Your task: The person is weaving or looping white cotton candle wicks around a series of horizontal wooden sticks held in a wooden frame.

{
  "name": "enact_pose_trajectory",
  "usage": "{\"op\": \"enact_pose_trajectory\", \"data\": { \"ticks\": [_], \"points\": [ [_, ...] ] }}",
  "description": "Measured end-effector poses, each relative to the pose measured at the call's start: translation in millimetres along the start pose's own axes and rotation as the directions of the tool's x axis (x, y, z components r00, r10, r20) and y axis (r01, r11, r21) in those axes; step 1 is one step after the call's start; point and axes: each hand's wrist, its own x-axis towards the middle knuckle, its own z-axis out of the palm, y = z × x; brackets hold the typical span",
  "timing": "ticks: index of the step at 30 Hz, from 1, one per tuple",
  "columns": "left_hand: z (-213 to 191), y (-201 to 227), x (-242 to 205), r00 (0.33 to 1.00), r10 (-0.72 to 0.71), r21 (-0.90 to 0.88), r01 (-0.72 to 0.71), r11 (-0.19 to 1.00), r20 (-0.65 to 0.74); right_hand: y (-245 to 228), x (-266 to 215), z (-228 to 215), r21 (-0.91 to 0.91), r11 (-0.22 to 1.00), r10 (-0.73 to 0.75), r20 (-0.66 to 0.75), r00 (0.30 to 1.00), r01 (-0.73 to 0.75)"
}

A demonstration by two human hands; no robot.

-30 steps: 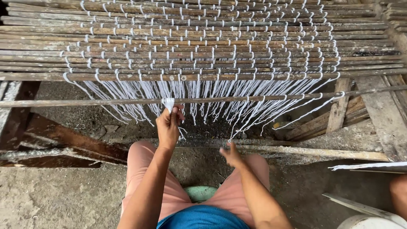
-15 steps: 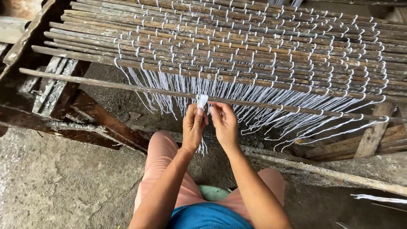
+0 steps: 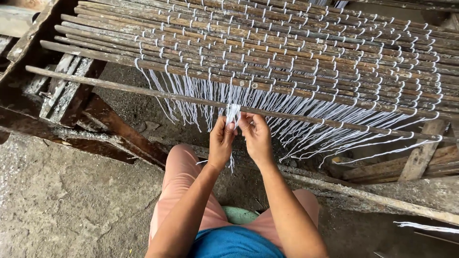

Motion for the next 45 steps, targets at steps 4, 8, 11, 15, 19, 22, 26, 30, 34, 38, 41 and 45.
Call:
{"op": "enact_pose_trajectory", "data": {
  "ticks": [4, 8, 11, 15, 19, 22, 26, 30, 34, 38, 41, 45],
  "points": [
    [1, 16, -3, 1.0, 0.024, 0.046, -0.025, 0.999, 0.002, 17, -7, -1, -0.103, 0.994, -0.041, 0.036, 0.999, 0.044],
    [0, 7, -7, 0.999, 0.053, 0.087, -0.053, 0.995, 0.001, 13, -9, 0, -0.097, 0.993, -0.062, -0.017, 0.998, 0.06],
    [3, 28, 0, 0.994, 0.095, 0.094, -0.09, 0.991, -0.045, 20, -7, -6, -0.062, 0.997, -0.054, -0.063, 0.997, 0.05],
    [-4, 27, 19, 0.981, 0.106, 0.028, -0.103, 0.994, -0.166, 25, 1, -29, 0.049, 0.998, -0.028, -0.169, 0.985, 0.037],
    [-13, 24, 28, 0.978, 0.102, 0.038, -0.097, 0.995, -0.18, 8, -3, -46, 0.229, 0.972, 0.007, -0.216, 0.976, 0.044],
    [-16, 9, 26, 0.981, 0.095, 0.013, -0.094, 0.995, -0.172, -7, -4, -41, 0.37, 0.929, 0.047, -0.164, 0.985, 0.017],
    [-14, -2, 12, 0.99, 0.045, 0.104, -0.031, 0.994, -0.133, -38, 3, -21, 0.354, 0.902, 0.16, 0.262, 0.952, -0.249],
    [-12, 2, 12, 0.986, 0.05, 0.112, -0.032, 0.993, -0.161, -21, 8, -11, 0.399, 0.826, 0.307, 0.276, 0.911, -0.399],
    [-15, 12, 12, 0.993, -0.004, 0.086, 0.014, 0.996, -0.116, -21, 8, -20, 0.477, 0.751, 0.363, 0.28, 0.889, -0.457],
    [-16, 9, 15, 0.995, 0.008, 0.164, 0.008, 0.986, -0.096, -13, -4, -51, 0.565, 0.688, 0.42, 0.202, 0.885, -0.456],
    [-16, 2, 17, 0.996, 0.016, 0.216, 0.005, 0.976, -0.092, -12, -9, -68, 0.588, 0.685, 0.426, 0.154, 0.891, -0.429],
    [-14, -4, 17, 0.995, 0.025, 0.179, -0.008, 0.984, -0.092, -9, -9, -79, 0.591, 0.705, 0.413, 0.108, 0.904, -0.392]
  ]
}}
